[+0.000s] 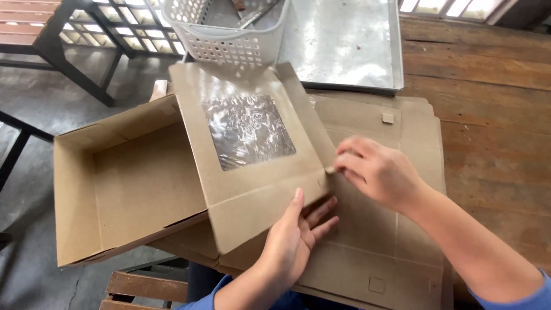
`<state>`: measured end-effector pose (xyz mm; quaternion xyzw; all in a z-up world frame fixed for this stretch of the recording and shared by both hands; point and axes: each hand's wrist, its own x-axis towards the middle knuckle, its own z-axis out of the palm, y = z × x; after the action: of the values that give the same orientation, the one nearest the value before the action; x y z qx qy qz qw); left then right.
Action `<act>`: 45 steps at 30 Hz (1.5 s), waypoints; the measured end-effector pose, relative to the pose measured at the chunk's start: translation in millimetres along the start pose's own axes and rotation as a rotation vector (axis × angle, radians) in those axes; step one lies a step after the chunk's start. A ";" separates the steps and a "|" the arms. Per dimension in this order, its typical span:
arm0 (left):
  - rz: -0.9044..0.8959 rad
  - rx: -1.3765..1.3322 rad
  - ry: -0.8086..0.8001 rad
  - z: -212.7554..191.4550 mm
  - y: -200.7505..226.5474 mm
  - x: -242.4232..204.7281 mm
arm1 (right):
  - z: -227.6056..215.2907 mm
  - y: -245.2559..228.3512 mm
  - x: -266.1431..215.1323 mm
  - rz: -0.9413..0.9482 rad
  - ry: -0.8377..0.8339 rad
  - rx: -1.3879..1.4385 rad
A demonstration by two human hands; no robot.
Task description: Assembling cardboard boxes by folding and tucking flaps.
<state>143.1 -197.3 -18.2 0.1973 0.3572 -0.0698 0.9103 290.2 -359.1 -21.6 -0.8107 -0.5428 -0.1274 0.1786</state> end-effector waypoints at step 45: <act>0.129 0.528 -0.299 -56.6 -8.1 -52.7 | -63.0 -83.3 8.2 0.264 -0.045 0.455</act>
<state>67.0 -182.2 -22.8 0.4366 0.1755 -0.1303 0.8727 215.5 -350.3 51.2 -0.8161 -0.4510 0.0404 0.3590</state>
